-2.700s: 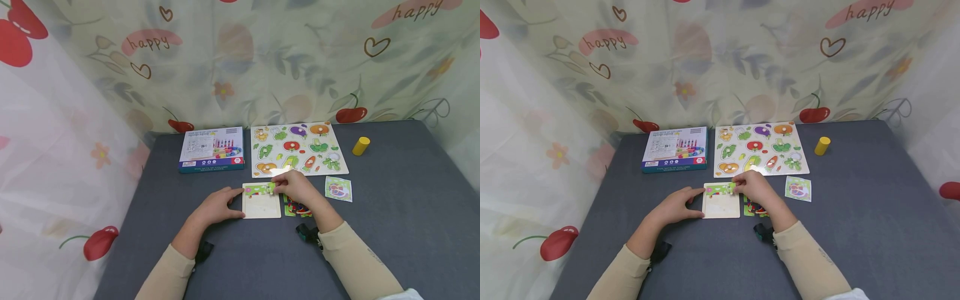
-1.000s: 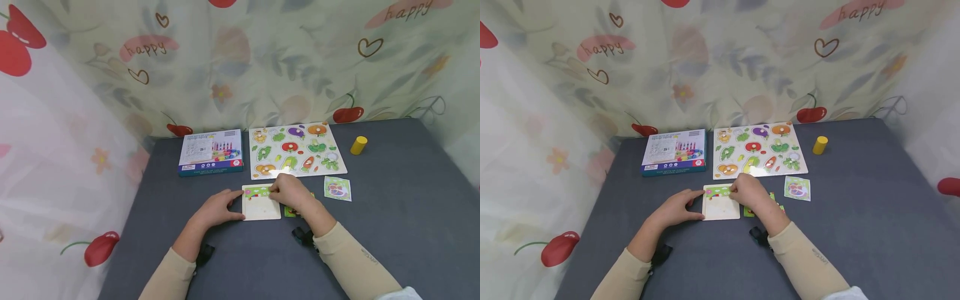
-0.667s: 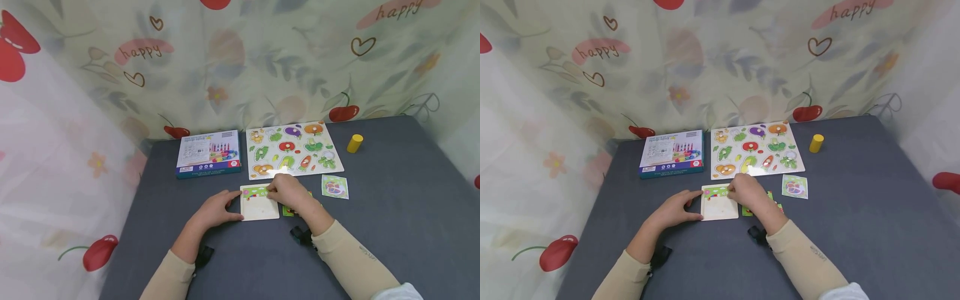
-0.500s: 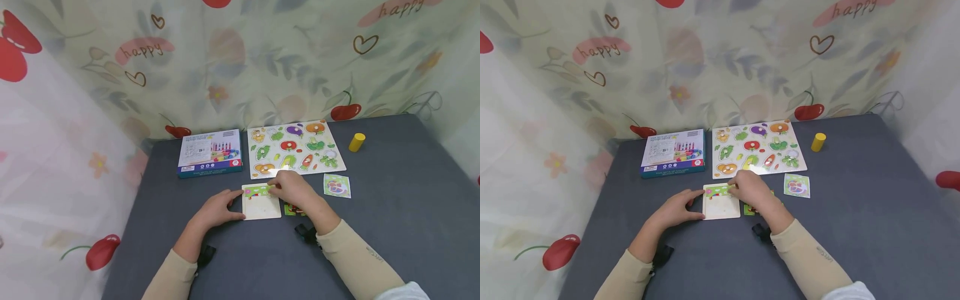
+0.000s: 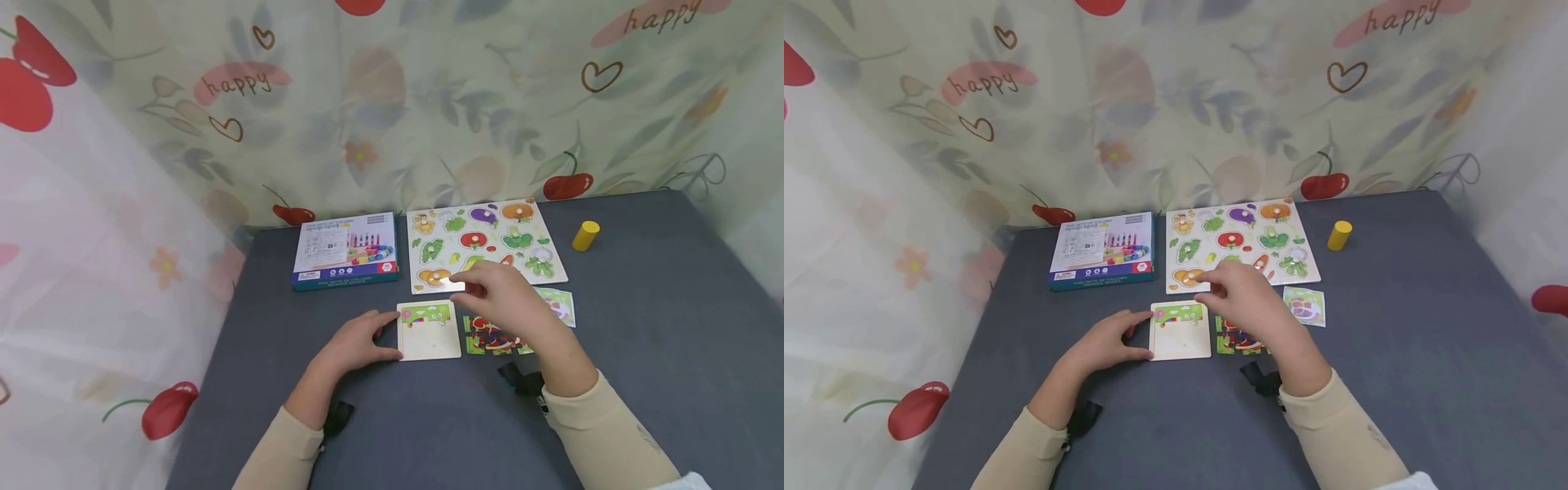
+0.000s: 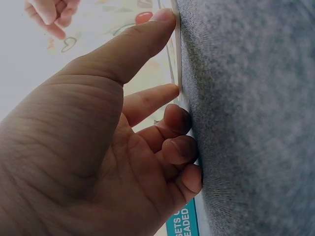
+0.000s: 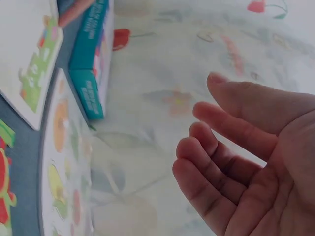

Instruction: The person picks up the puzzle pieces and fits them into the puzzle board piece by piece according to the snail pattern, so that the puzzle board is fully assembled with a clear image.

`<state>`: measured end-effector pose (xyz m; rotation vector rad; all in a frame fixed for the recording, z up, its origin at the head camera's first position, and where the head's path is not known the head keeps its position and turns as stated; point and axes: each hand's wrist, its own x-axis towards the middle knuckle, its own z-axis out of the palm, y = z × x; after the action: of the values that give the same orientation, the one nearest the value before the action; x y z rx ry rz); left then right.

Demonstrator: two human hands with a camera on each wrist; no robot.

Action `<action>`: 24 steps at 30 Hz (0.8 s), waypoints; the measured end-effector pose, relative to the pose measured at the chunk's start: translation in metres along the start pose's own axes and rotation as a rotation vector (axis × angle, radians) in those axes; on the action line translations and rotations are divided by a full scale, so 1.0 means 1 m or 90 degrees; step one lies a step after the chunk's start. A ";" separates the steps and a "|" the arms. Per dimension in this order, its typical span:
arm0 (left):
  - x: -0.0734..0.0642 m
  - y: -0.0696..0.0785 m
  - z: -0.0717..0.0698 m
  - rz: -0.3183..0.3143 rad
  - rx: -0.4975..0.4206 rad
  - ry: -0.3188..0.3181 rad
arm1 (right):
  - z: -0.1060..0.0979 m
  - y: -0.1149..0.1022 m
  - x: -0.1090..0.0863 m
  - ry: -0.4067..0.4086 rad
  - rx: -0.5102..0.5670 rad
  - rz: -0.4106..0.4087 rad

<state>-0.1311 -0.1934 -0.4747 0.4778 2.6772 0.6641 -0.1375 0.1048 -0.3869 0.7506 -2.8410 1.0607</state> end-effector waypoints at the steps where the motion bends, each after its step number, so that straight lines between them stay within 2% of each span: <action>1: 0.000 0.000 0.000 0.002 0.000 0.000 | -0.003 0.001 -0.001 -0.001 0.006 -0.001; 7: -0.001 0.000 0.000 0.002 -0.004 0.001 | -0.015 0.016 -0.003 -0.050 0.047 0.011; 13: -0.002 0.001 -0.001 -0.001 -0.009 0.001 | -0.017 0.042 0.002 -0.144 0.100 0.070; 19: -0.001 0.000 -0.001 -0.003 -0.010 0.000 | -0.013 0.065 0.006 -0.209 0.144 0.108; 24: 0.000 -0.001 0.000 -0.007 -0.007 -0.004 | 0.001 0.079 0.008 -0.272 0.180 0.144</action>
<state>-0.1318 -0.1941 -0.4751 0.4605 2.6674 0.6720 -0.1796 0.1519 -0.4346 0.7643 -3.2351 1.5257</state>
